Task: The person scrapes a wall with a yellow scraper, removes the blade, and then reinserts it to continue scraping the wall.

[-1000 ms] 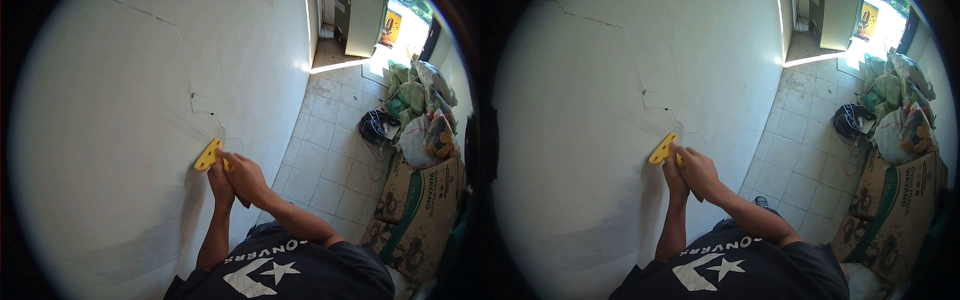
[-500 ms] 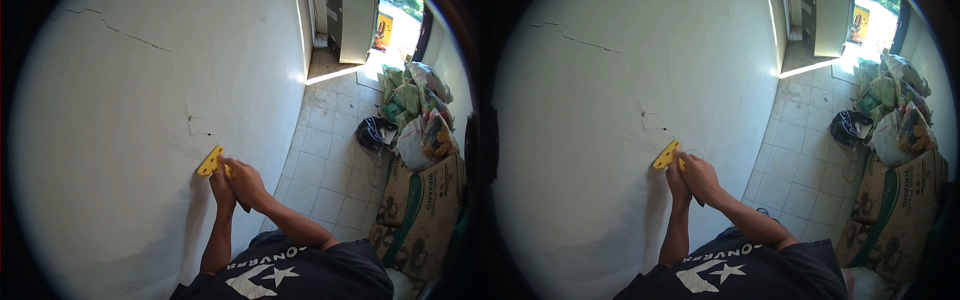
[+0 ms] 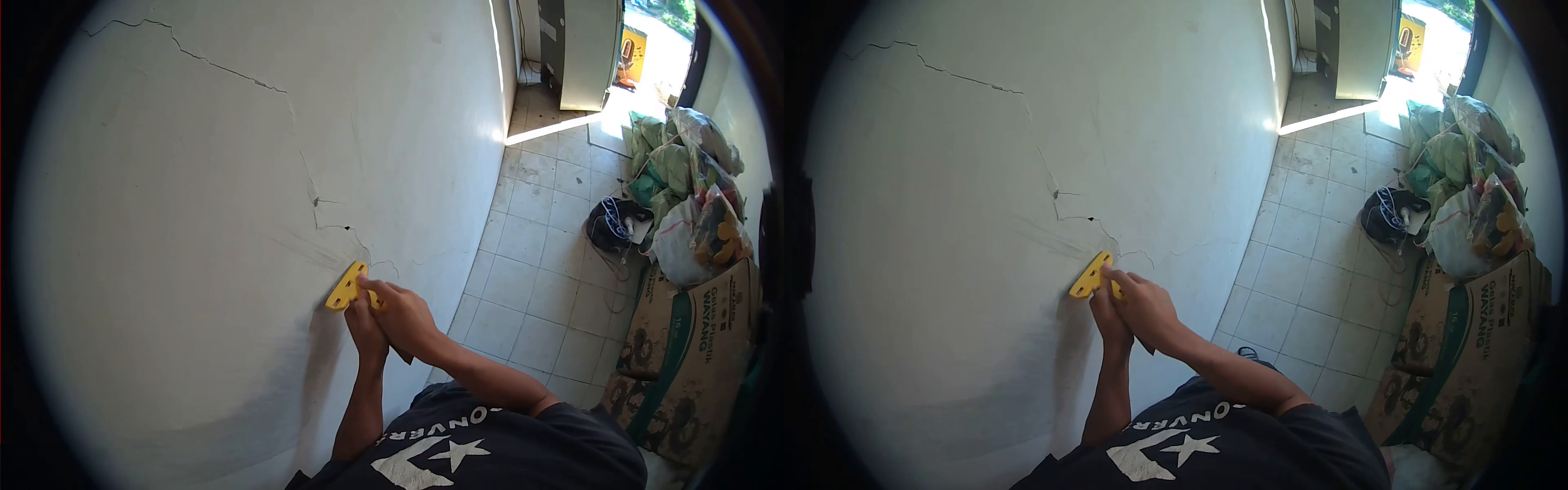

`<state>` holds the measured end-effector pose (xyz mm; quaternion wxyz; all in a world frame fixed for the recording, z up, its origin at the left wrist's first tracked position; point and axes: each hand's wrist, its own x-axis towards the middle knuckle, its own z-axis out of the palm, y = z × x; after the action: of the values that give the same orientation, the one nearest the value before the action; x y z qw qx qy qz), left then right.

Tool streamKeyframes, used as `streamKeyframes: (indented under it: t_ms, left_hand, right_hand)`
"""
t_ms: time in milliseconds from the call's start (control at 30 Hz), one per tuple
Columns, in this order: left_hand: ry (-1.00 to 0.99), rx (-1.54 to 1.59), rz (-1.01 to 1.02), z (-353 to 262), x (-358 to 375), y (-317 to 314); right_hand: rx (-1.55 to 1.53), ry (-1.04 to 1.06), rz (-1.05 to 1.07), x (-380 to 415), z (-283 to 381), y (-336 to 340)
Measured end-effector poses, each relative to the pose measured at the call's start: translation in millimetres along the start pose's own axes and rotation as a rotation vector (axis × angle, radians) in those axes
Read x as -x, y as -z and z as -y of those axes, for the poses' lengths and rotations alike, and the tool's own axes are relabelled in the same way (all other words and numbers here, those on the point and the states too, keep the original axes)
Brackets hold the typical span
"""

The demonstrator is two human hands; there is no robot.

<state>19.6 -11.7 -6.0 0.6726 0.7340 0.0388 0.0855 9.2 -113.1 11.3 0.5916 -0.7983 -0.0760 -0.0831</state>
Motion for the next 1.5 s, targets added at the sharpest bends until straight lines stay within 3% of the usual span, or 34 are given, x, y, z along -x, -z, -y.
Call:
streamKeyframes:
  t_ms: [67, 133, 233, 333, 533, 667, 733, 933, 1033, 1133, 1267, 1400, 1500]
  left_hand:
    - [0.035, -0.009, 0.022, 5.3, -7.4, -3.0]
    - [0.095, 0.155, -0.079, -12.0, 2.7, -18.4]
    - [0.089, 0.138, -0.019, -29.5, 9.4, -11.9]
    - [0.063, 0.015, 0.016, -1.7, -9.1, -7.6]
    - [0.11, 0.112, 0.011, 1.4, 9.0, -0.6]
    - [0.026, 0.013, 0.014, -3.6, -1.0, -7.0]
    - [0.094, -0.018, 0.052, 5.5, -8.8, -9.5]
    - [0.046, 0.067, -0.002, -20.9, 5.4, -9.2]
    - [0.035, -0.034, 0.138, -4.8, -19.1, -6.8]
    - [0.05, 0.036, 0.006, -7.0, -11.8, -25.9]
    - [0.065, 0.021, 0.008, 14.5, 3.9, -6.4]
    - [0.071, -0.191, 0.136, 50.0, 35.3, 36.9]
    - [0.074, -0.157, 0.032, 57.0, 53.5, 50.9]
  right_hand:
    - [-0.012, -0.051, 0.004, -7.4, 4.5, 13.1]
    - [-0.005, -0.067, 0.032, -6.3, 6.9, 13.0]
    - [0.031, -0.012, 0.039, 0.9, 8.0, 4.8]
    - [0.016, 0.003, -0.032, -8.7, -2.7, 6.7]
    - [-0.004, -0.008, -0.003, 12.7, -9.9, -8.2]
    - [-0.046, -0.018, -0.036, 3.0, -7.1, -1.7]
    - [-0.08, -0.155, -0.043, -7.8, -5.4, 8.6]
    - [-0.062, -0.026, -0.064, 4.5, -6.0, -9.2]
    - [-0.082, -0.097, -0.148, -11.0, -7.1, 0.0]
    - [-0.081, -0.046, -0.117, -14.6, -11.1, 7.5]
    - [-0.091, -0.032, -0.134, 6.4, -30.5, -14.4]
    - [-0.114, -0.062, -0.113, 50.7, -49.0, -55.7]
    - [-0.141, -0.095, -0.1, 71.0, -50.1, -76.1]
